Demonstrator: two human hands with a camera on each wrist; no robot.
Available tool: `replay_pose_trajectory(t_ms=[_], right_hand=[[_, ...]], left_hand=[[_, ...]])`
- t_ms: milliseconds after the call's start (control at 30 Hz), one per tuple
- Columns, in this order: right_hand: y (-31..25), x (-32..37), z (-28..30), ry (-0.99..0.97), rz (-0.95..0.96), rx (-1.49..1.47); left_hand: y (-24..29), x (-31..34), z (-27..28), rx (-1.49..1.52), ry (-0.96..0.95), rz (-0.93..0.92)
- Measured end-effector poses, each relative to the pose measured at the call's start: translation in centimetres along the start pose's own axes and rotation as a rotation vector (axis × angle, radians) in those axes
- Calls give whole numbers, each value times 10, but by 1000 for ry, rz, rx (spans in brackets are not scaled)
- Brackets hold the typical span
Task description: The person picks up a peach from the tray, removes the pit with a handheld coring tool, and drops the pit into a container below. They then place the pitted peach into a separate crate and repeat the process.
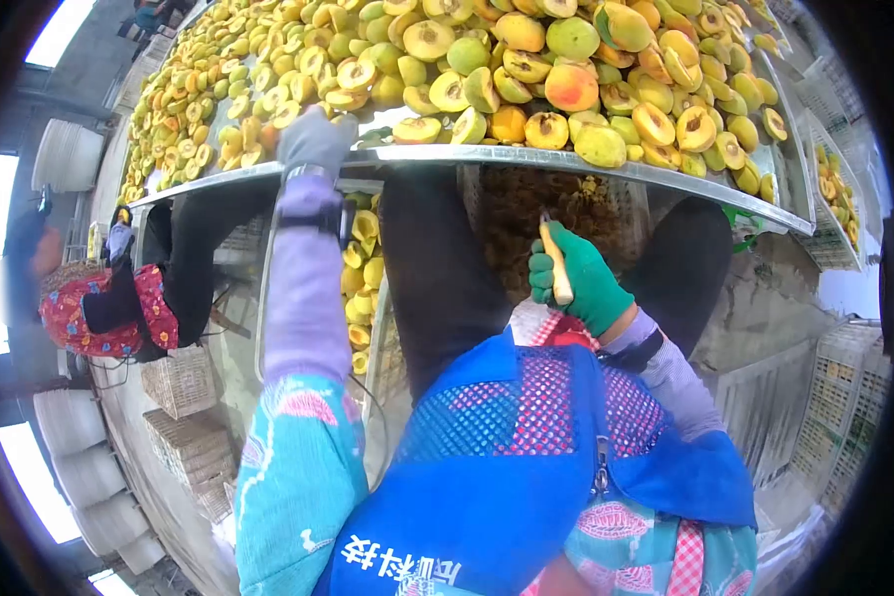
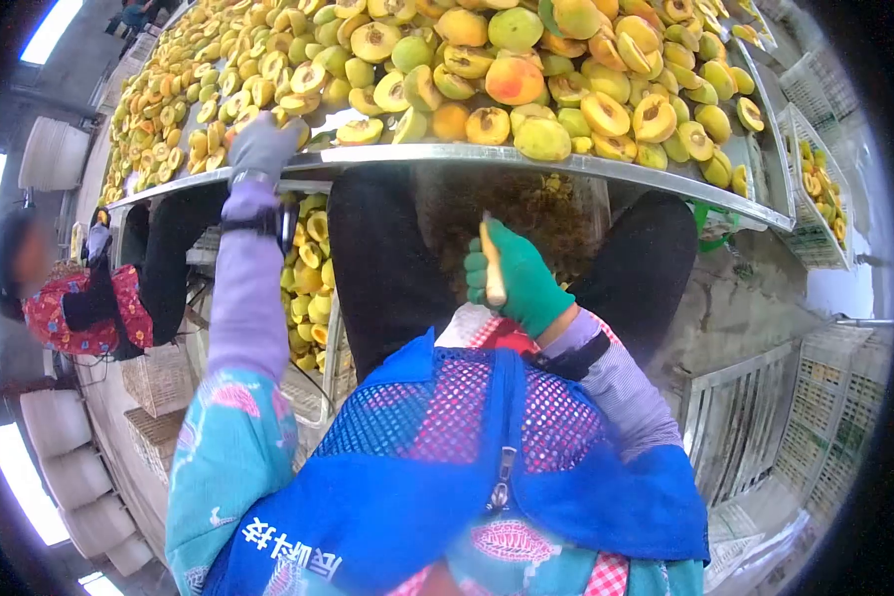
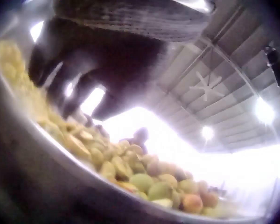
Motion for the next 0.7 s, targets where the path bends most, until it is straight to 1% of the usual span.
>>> replay_pose_trajectory(t_ms=[67, 133, 167, 200, 267, 300, 333, 400, 433, 467, 500, 533, 567, 667, 700], right_hand=[[-20, 16, -22, 31, 112, 161], [-31, 32, -25, 72, 207, 283], [-38, 37, -25, 107, 236, 325], [-53, 42, -31, 145, 348, 430], [-70, 45, -50, 222, 551, 636], [-80, 41, -65, 238, 698, 833], [-87, 47, -93, 177, 857, 1010], [-92, 66, -146, 111, 1234, 1332], [-86, 64, -155, 98, 1373, 1497], [-87, 56, -153, 117, 1313, 1497], [-88, 49, -152, 134, 1255, 1493], [-88, 44, -149, 147, 1198, 1485], [-89, 47, -148, 190, 1200, 1535], [-89, 60, -151, 146, 1308, 1475], [-89, 57, -147, 172, 1265, 1456]], left_hand=[[4, -38, -45, -20, -81, -23], [9, -47, -36, 31, -177, -106], [-1, -49, -29, 192, -197, -76], [-10, -43, -35, 612, -291, 25], [-8, -17, -46, 1636, -456, 114], [11, 8, -24, 1626, -405, -143], [46, 41, 1, 1606, -353, -405], [73, 80, 0, 1586, -315, -194], [87, 94, -5, 1658, -430, -163], [101, 105, -13, 1724, -546, -132], [109, 108, -21, 1753, -554, -136], [115, 109, -17, 1634, -389, -283], [122, 113, -13, 1504, -224, -421], [126, 115, -20, 1273, -86, -526], [129, 121, -13, 1209, -30, -567]])
Point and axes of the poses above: each hand's wrist, its own x-axis away from the middle knuckle, its own z-axis out of the back of the hand, y = z × x, the point moved 10 cm from there along -x, towards the middle knuckle, and after that the axes turned 1 degree about y, right-handed, at the moved point
